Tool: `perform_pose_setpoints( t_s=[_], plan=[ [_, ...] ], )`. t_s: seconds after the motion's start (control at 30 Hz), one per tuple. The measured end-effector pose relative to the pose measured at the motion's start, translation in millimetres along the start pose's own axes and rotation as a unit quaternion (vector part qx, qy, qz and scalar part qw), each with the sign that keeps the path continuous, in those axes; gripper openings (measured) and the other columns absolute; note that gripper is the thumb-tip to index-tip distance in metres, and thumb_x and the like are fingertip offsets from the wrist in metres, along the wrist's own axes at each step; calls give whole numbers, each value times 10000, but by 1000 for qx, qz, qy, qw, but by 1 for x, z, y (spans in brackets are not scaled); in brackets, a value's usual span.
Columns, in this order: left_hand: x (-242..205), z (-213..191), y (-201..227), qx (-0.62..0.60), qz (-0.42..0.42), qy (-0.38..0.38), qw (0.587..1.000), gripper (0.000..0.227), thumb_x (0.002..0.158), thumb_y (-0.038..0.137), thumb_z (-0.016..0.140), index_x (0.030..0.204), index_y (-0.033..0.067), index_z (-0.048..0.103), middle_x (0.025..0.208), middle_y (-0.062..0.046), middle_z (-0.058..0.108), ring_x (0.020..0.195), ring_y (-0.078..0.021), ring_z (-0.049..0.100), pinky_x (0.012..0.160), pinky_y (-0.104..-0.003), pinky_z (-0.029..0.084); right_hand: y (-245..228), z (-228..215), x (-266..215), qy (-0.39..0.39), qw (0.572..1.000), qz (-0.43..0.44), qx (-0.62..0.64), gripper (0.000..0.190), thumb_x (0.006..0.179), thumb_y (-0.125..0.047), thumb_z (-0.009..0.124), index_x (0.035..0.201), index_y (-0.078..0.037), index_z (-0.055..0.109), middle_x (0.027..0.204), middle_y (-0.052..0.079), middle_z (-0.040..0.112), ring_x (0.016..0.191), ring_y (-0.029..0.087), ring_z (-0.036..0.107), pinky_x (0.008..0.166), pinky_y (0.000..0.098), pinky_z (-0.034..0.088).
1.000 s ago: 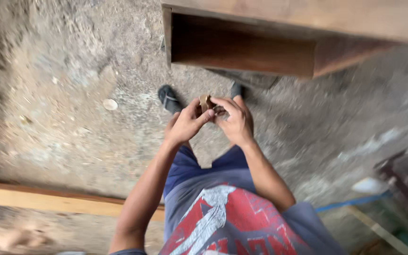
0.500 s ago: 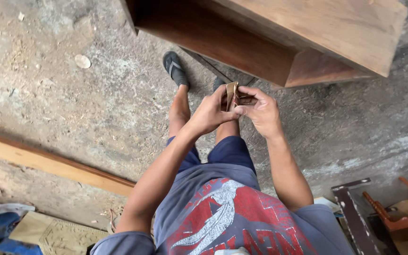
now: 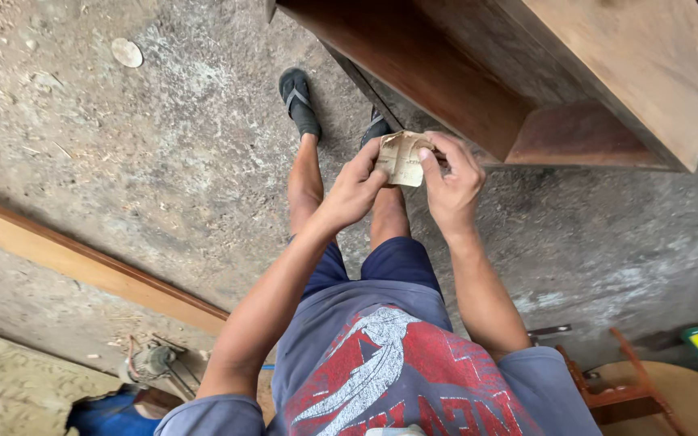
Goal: The person sands the interior and edges of multiple wooden drawer boxes by hand using a small piece of sandpaper, frequently turning and shifting the boxes to reach different areas.
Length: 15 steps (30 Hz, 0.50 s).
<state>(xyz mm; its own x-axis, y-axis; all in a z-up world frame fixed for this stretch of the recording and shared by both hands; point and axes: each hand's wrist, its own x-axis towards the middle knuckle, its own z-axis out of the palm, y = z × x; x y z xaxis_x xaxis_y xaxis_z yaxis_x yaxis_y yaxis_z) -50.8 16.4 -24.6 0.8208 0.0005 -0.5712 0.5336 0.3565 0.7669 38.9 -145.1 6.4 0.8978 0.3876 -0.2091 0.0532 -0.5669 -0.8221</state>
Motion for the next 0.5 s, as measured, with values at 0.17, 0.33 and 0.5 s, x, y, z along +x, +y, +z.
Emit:
perform_pose_setpoints(
  t_s=[0.17, 0.33, 0.5],
  plan=[
    [9, 1, 6, 95, 23, 93, 991, 390, 1051, 152, 518, 1419, 24, 490, 1085, -258, 724, 1059, -419, 715, 865, -451, 557, -15, 10, 12, 35, 998, -22, -40, 267, 952, -8, 797, 1194, 25, 688, 1019, 133, 720, 906, 236, 713, 819, 353, 590],
    [20, -8, 3, 210, 34, 92, 973, 351, 1039, 253, 542, 1278, 1, 488, 910, -289, 696, 925, -488, 668, 779, -565, 496, -19, 11, 24, 8, 987, -120, -107, 165, 927, 42, 798, 1058, -9, 710, 1022, 140, 721, 936, 296, 704, 831, 396, 574],
    [23, -12, 1, 231, 9, 103, 967, 266, 1050, 236, 524, 1206, 20, 516, 860, -284, 687, 889, -487, 666, 763, -585, 484, -19, 18, 23, 16, 968, -155, -195, 276, 895, 23, 828, 1150, 40, 723, 1106, 179, 664, 1001, 342, 639, 855, 441, 538]
  ],
)
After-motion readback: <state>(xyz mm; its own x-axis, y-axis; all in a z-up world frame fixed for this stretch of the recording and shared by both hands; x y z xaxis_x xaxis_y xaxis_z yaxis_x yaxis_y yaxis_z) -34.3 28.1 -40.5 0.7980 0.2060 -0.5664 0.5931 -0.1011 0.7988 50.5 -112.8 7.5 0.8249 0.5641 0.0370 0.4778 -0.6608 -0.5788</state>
